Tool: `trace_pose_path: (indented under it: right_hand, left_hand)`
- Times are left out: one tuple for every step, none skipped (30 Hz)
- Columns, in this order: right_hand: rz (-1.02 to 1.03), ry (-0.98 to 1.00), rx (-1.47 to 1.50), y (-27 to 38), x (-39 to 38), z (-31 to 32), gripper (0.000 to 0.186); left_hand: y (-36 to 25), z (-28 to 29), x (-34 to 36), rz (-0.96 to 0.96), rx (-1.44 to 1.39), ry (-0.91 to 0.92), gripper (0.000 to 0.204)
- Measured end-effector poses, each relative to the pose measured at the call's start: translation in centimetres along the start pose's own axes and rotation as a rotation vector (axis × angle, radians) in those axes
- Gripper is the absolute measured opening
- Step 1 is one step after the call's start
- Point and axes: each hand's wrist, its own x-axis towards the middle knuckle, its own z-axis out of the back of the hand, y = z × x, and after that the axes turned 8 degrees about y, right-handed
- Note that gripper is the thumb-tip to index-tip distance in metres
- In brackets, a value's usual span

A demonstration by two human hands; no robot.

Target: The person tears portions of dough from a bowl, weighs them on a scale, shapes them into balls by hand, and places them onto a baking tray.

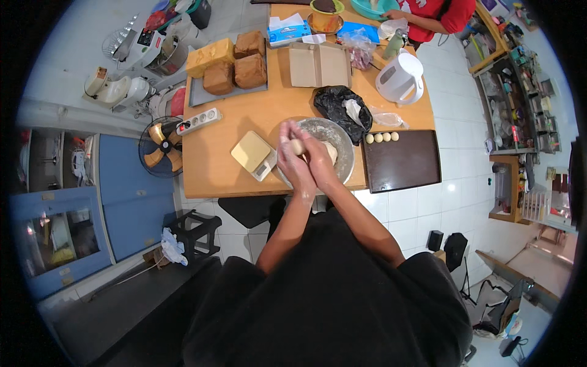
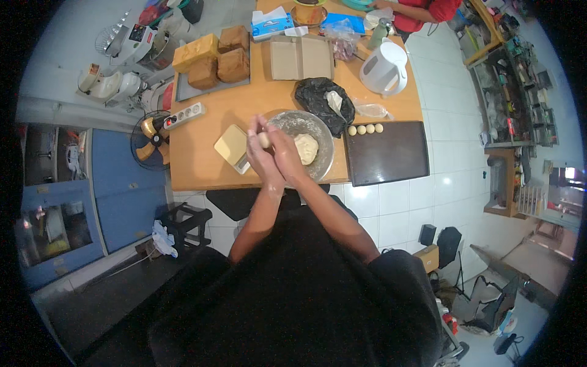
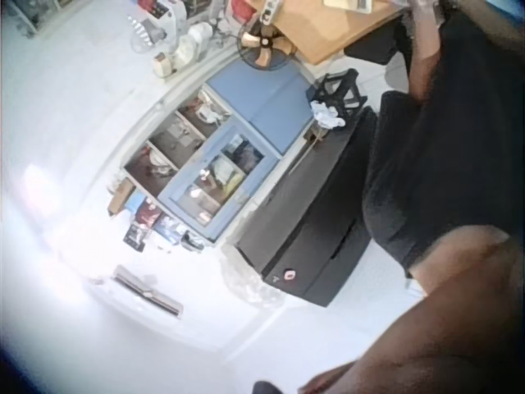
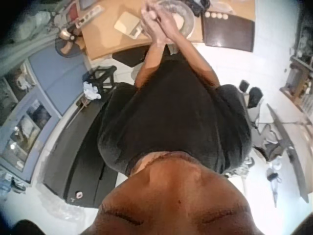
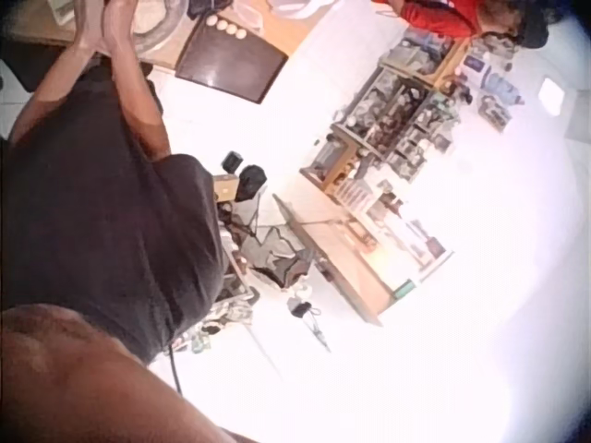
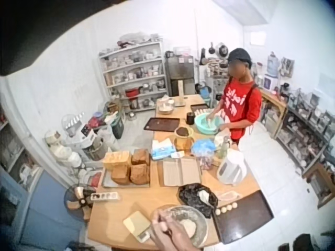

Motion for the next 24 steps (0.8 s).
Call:
trace_pose_path:
  right_hand:
    - [0.021,-0.021,-0.075,0.3,0.2,-0.8,0.044]
    - [0.009,-0.011,-0.084,0.8,0.1,-0.5,0.044]
    - [-0.064,-0.041,-0.135,1.3,0.5,0.3,0.044]
    - [-0.137,-0.070,-0.187,1.5,0.6,0.8,0.044]
    - [-0.040,-0.058,-0.118,0.8,0.4,0.1,0.044]
    - [-0.049,-0.062,-0.108,0.2,0.5,0.1,0.044]
    - [-0.017,-0.074,-0.175,-0.2,0.7,0.2,0.044]
    - [0.017,-0.068,-0.259,0.3,0.8,0.3,0.045]
    - [-0.180,-0.128,-0.077,1.0,1.3,0.7,0.047]
    - [-0.132,-0.159,0.274,1.2,1.4,0.3,0.049]
    - [-0.108,-0.055,0.237,1.5,1.0,0.1,0.050]
    - [-0.083,0.048,0.202,1.6,0.6,0.0,0.051]
    - [-0.089,0.042,0.208,1.5,0.5,-0.4,0.051]
    - [-0.070,0.026,0.076,1.6,0.6,-0.4,0.051]
    - [-0.050,0.010,-0.056,1.6,0.6,-0.3,0.051]
    - [-0.059,0.014,-0.056,1.6,0.8,0.0,0.051]
    - [-0.010,-0.055,0.019,1.9,1.3,-0.3,0.050]
    - [0.040,-0.123,0.093,2.2,1.5,-0.6,0.049]
    - [0.033,-0.019,-0.100,2.8,0.5,-0.8,0.050]
    - [0.028,-0.019,-0.103,3.0,0.2,-0.9,0.050]
    - [0.058,-0.007,-0.138,3.0,0.0,-1.1,0.050]
    - [0.089,0.006,-0.173,3.2,-0.1,-1.2,0.051]
    - [0.112,-0.065,-0.131,3.3,0.1,-1.3,0.050]
    - [0.113,-0.064,-0.130,3.3,0.2,-1.1,0.050]
  left_hand:
    - [0.7,0.8,0.9,-0.011,0.046,0.001,0.048]
    - [0.5,0.5,0.4,-0.010,0.038,-0.015,0.048]
    - [-0.3,-0.2,0.1,-0.030,0.088,0.015,0.047]
    - [-1.0,-0.8,-0.3,-0.050,0.137,0.043,0.047]
    - [-1.5,-0.7,-0.2,-0.063,0.203,0.077,0.046]
    - [-1.5,-0.5,0.0,-0.054,0.214,0.075,0.046]
    - [-1.2,-0.4,0.4,0.010,0.134,0.063,0.045]
    - [-0.9,-0.6,0.4,0.063,0.036,0.037,0.044]
    - [-0.7,-0.7,0.3,0.062,0.031,0.021,0.044]
    - [-0.4,-0.9,0.1,0.029,0.024,0.019,0.046]
    - [-0.6,-0.9,0.0,0.003,0.026,0.030,0.047]
    - [-0.6,-0.8,-0.2,-0.022,0.028,0.041,0.049]
    - [-0.4,-0.7,-0.5,-0.013,0.035,0.040,0.049]
    - [-0.1,-0.9,-0.9,-0.027,-0.014,0.057,0.052]
    - [0.3,-1.1,-1.4,-0.041,-0.064,0.074,0.054]
    - [0.6,-1.3,-1.8,-0.056,-0.113,0.092,0.056]
    - [0.1,-1.4,-1.8,-0.070,-0.157,0.120,0.059]
    - [-0.4,-1.4,-1.5,-0.014,-0.311,0.117,0.061]
    - [-1.1,-1.2,-1.2,0.042,-0.460,0.099,0.064]
    - [-0.9,-0.7,-0.8,0.045,-0.462,0.094,0.064]
    - [-0.7,-0.1,-0.4,0.075,-0.478,0.136,0.065]
    - [-0.4,0.1,-0.3,0.105,-0.494,0.179,0.066]
    - [-1.7,-0.7,-0.9,0.121,-0.641,0.203,0.063]
    - [-2.0,-1.1,-0.8,0.119,-0.640,0.204,0.063]
